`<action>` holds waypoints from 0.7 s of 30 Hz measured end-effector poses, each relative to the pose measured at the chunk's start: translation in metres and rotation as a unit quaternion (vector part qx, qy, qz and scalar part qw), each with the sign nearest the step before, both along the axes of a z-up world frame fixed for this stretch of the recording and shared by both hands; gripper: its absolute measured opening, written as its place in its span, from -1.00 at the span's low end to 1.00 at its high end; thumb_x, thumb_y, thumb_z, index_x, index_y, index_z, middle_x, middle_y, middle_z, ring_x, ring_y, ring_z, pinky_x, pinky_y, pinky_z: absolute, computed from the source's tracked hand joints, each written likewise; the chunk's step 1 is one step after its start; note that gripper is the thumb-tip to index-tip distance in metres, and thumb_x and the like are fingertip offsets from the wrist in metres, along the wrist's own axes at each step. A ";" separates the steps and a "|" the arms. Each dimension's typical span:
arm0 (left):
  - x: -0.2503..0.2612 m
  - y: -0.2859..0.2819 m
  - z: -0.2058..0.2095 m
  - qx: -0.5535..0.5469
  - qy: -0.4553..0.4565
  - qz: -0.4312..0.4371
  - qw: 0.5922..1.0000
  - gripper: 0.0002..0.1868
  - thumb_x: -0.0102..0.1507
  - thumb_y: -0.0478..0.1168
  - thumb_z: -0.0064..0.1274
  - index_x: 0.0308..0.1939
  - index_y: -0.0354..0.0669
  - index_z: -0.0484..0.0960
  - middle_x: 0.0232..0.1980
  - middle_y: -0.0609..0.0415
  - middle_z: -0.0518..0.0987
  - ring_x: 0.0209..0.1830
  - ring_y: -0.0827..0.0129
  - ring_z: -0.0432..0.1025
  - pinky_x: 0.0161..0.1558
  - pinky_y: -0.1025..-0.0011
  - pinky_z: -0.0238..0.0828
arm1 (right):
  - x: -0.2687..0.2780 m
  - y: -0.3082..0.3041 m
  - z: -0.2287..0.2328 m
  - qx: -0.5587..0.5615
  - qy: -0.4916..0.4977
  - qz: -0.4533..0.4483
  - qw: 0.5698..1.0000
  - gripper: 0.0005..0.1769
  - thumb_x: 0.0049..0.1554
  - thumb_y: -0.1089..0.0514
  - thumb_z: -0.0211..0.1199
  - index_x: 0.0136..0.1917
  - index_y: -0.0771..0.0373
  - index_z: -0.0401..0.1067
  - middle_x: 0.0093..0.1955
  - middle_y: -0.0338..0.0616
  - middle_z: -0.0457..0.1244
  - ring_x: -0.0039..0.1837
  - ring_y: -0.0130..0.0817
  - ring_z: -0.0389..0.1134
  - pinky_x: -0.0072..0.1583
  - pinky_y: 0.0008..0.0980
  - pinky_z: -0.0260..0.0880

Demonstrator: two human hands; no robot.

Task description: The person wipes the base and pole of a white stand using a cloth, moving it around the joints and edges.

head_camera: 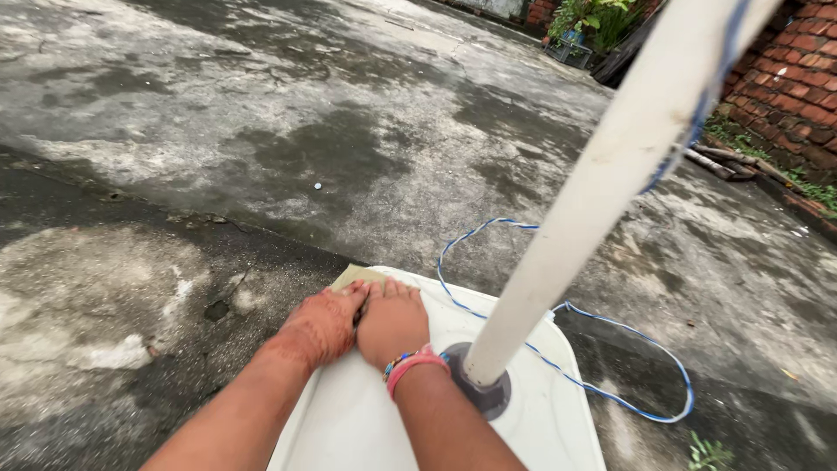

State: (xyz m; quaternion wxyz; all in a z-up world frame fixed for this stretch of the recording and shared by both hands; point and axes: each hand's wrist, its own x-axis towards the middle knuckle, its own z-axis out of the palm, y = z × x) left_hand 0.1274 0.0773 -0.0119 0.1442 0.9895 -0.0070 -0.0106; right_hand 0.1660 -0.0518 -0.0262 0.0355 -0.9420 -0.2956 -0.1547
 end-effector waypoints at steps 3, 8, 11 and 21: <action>0.027 0.004 0.006 0.007 0.031 0.001 0.999 -0.48 0.36 -0.11 -0.20 0.44 0.07 0.36 0.49 0.15 0.40 0.39 0.15 0.40 0.39 0.23 0.33 | 0.029 0.002 -0.004 -0.010 0.033 -0.016 0.999 -0.45 0.24 0.02 -0.13 0.37 0.31 0.36 0.45 0.15 0.19 0.50 -0.06 0.17 0.46 -0.07 0.02; 0.048 0.003 0.022 0.022 0.049 -0.001 0.999 -0.44 0.32 -0.20 -0.07 0.44 0.07 0.32 0.44 0.11 0.41 0.39 0.13 0.37 0.37 0.22 0.31 | 0.055 0.006 -0.011 -0.001 0.015 -0.033 0.999 -0.47 0.24 0.02 -0.15 0.36 0.27 0.35 0.46 0.10 0.19 0.49 -0.07 0.16 0.45 -0.08 0.01; 0.032 -0.005 0.020 0.005 0.053 0.016 0.998 -0.43 0.34 -0.24 -0.11 0.47 0.04 0.28 0.48 0.12 0.38 0.41 0.12 0.36 0.38 0.23 0.31 | 0.051 0.005 -0.018 0.006 -0.012 -0.031 0.999 -0.46 0.23 0.02 -0.15 0.36 0.27 0.35 0.44 0.12 0.19 0.48 -0.04 0.15 0.43 -0.06 -0.01; -0.020 -0.017 -0.023 -0.035 -0.030 -0.010 0.999 -0.33 0.36 -0.19 -0.37 0.59 -0.03 0.01 0.66 0.07 -0.01 0.64 0.26 -0.07 0.55 0.37 -0.17 | -0.036 -0.018 0.018 -0.022 0.049 -0.026 0.998 -0.44 0.25 0.05 -0.14 0.40 0.33 0.34 0.43 0.17 0.20 0.49 0.06 0.16 0.51 -0.03 -0.03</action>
